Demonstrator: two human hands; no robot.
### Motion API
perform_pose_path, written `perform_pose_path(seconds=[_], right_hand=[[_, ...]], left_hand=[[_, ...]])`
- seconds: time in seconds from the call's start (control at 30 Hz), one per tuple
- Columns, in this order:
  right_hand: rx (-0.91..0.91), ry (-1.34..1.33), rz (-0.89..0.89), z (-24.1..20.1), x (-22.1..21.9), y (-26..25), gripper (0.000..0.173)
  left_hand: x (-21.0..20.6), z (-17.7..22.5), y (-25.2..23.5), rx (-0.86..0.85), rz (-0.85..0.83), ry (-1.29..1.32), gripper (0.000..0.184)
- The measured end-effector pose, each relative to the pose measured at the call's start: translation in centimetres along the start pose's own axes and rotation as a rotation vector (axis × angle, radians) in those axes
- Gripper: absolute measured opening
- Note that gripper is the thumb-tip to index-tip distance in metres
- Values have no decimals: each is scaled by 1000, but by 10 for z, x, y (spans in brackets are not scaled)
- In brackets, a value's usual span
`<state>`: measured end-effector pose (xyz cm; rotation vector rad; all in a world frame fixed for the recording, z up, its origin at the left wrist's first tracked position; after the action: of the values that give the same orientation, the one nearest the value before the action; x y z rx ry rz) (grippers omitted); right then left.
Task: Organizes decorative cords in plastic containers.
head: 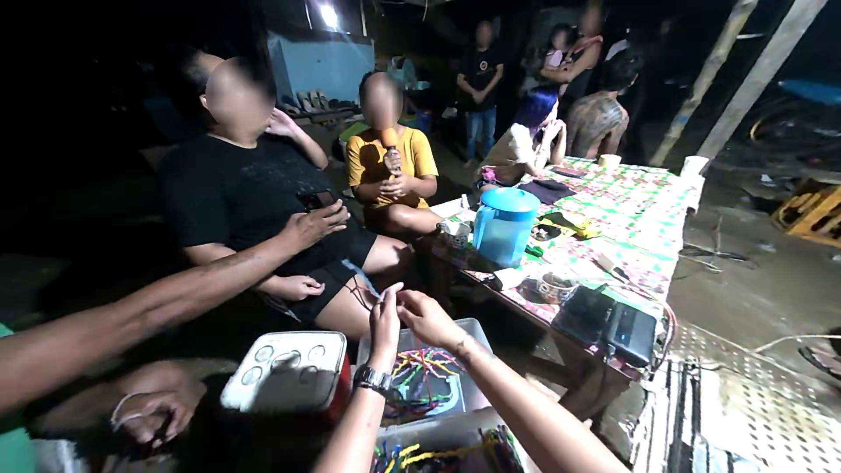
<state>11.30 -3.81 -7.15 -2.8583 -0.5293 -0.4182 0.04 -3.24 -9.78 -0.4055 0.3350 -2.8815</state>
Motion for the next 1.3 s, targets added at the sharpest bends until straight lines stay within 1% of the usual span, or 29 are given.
perform_pose_path(seconds=[0.1, 0.2, 0.3, 0.37, 0.43, 0.53, 0.57, 0.63, 0.73, 0.77, 0.83, 0.9, 0.97, 1.07, 1.1, 1.17, 1.3], right_hand=[[21, -111, 22, 1, -8, 11, 37], [45, -188, 50, 10, -10, 23, 33], [116, -100, 197, 20, -5, 33, 30], [152, -91, 232, 27, 0, 36, 29], [174, -132, 190, 33, 1, 40, 28], [135, -244, 67, 37, 0, 48, 27], [127, -272, 55, 38, -1, 49, 27], [124, -272, 72, 41, -1, 51, 27], [163, -153, 121, 44, 3, 52, 27], [194, -117, 136, 44, 5, 54, 27], [277, -61, 162, 40, 7, 57, 26], [355, -7, 154, 36, 5, 59, 25], [414, 50, 124, 29, 2, 61, 24], [431, 172, 47, 13, 4, 66, 24], [424, 208, 16, 8, 1, 71, 24], [448, 282, -20, -2, -3, 82, 22], [501, 410, 17, -2, -12, 103, 20]], left_hand=[[1, 9, 8, -65, -10, 63, 48], [1, 13, 19, -93, -134, 141, 50], [0, 6, 26, -101, -227, 233, 52], [0, 1, 28, -113, -265, 255, 54], [-3, -2, 29, -126, -291, 261, 55], [-10, -4, 29, -163, -326, 260, 54], [-13, -5, 29, -179, -337, 253, 53], [-21, -10, 29, -183, -367, 244, 52], [-28, -14, 29, -145, -412, 242, 52], [-28, -14, 27, -130, -397, 260, 52], [-22, -9, 19, -67, -286, 344, 51], [-9, 0, 11, 25, -148, 484, 49], [2, 11, 8, 115, -63, 643, 49], [11, 26, 5, 220, -5, 893, 50], [15, 27, 8, 259, -3, 930, 51], [21, 30, 15, 338, -1, 932, 50], [20, 30, 28, 419, 39, 851, 46]])
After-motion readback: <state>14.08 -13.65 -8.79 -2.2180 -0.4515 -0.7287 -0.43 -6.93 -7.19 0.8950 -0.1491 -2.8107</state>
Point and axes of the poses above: each hand's wrist, its own y-axis away from the middle knuckle, its own x-axis out of the back of the hand, z = x × y, the point moved 3 cm from there along -y, towards the middle knuckle, and after that the axes turned 13 degrees about -y, right-handed, at the moved point
